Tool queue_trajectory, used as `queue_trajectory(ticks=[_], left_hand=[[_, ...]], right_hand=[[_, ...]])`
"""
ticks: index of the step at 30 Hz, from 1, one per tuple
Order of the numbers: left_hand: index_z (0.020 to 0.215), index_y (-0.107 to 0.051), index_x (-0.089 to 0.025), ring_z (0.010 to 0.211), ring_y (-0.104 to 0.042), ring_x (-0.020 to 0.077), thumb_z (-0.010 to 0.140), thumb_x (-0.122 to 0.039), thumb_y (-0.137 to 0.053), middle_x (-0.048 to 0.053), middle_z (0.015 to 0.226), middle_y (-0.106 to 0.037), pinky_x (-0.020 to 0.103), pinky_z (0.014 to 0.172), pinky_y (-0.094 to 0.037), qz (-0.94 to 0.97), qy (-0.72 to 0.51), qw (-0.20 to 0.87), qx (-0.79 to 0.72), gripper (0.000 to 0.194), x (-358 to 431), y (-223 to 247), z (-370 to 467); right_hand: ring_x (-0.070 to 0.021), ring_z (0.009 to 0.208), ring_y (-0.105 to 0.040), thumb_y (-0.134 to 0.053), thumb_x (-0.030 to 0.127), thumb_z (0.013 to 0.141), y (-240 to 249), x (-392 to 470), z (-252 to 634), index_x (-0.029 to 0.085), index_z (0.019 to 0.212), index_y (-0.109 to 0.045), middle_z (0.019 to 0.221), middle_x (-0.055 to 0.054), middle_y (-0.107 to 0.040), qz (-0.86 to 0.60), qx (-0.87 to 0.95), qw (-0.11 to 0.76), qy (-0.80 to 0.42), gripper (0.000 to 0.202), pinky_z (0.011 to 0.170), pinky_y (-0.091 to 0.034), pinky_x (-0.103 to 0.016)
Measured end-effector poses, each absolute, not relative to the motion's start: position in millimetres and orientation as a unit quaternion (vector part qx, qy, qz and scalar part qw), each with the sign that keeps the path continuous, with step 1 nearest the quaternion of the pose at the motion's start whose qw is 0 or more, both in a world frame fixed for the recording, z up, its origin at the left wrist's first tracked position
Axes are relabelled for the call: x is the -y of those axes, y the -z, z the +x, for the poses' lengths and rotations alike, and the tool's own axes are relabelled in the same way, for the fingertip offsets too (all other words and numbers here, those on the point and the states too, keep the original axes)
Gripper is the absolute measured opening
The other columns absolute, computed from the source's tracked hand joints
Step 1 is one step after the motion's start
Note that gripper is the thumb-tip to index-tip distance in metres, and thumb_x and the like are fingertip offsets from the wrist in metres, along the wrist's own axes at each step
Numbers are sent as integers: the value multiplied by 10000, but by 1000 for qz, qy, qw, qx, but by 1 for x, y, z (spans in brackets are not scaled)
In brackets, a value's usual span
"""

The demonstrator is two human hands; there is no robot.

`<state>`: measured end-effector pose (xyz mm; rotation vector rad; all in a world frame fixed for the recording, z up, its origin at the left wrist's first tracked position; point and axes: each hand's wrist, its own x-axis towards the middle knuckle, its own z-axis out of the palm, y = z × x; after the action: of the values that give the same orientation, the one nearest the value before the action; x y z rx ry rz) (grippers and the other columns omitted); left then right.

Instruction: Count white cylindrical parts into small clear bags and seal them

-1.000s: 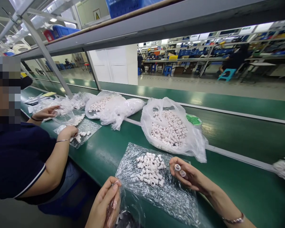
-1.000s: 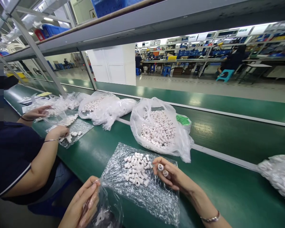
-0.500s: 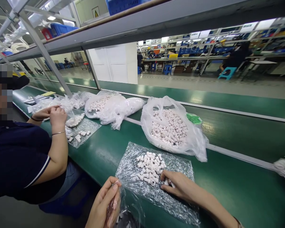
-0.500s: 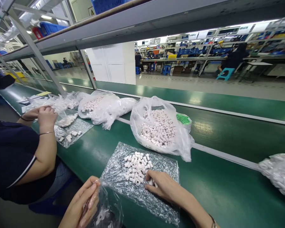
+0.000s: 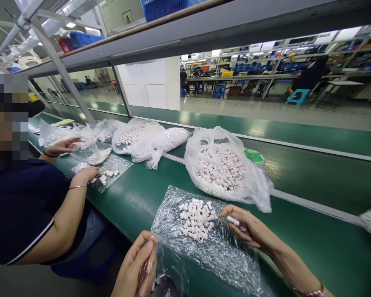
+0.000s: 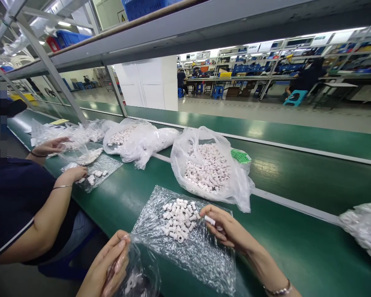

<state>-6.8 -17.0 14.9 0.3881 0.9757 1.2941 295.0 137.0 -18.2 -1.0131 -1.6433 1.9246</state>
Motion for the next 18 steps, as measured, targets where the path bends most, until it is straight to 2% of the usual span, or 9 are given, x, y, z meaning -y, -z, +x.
queue_trajectory(ticks=[3,5,8,10,12,15,18], left_hand=[[844,-525,-193,283,-159,-6,892,-427,-655,-99,484,-401,124,289,-185,168,-578,676,-425,272,17,-14,-7],[845,-525,-196,281,-163,-2,893,-428,-653,-100,471,-397,125,289,-183,165,-576,680,-424,269,17,-13,-6],[844,-523,-196,279,-162,0,896,-431,-648,-102,456,-386,128,294,-177,172,-576,679,-421,271,16,-10,-7],[862,-524,-195,280,-162,-7,890,-432,-656,-99,482,-414,131,298,-165,176,-578,676,-421,272,15,-9,-8],[877,-522,-194,283,-169,-11,883,-434,-666,-96,501,-432,134,306,-157,178,-579,677,-418,280,14,-8,-8],[875,-511,-195,289,-185,-6,874,-443,-676,-99,487,-418,138,321,-160,183,-583,679,-407,299,11,-5,-8],[859,-491,-194,311,-174,-7,841,-453,-713,-107,477,-394,130,339,-162,181,-597,678,-389,342,9,-2,-9]], right_hand=[[-72,410,-185,-342,603,1008,19,-139,293,226,917,-509,638,64,-414,-374,570,226,-696,423,353,-144,-205],[-85,452,-329,-420,579,998,20,-135,286,223,884,-530,667,41,-478,-394,647,200,-622,389,397,-244,-204],[-173,709,-571,-469,499,999,26,-127,275,243,1013,-577,908,-32,-632,-414,777,170,-443,278,595,-408,-270],[-225,791,-615,-444,457,1007,33,-122,270,258,1126,-555,968,-52,-667,-414,824,133,-364,257,667,-423,-318],[-242,758,-621,-423,439,1006,40,-120,269,255,1157,-531,935,-54,-679,-414,844,96,-327,262,656,-415,-332],[-231,672,-583,-406,472,997,42,-123,271,245,1092,-537,831,-40,-653,-425,844,79,-317,279,624,-406,-330],[-206,727,-569,-445,541,981,28,-129,278,253,1017,-564,850,-30,-617,-411,802,109,-421,314,634,-436,-296]])
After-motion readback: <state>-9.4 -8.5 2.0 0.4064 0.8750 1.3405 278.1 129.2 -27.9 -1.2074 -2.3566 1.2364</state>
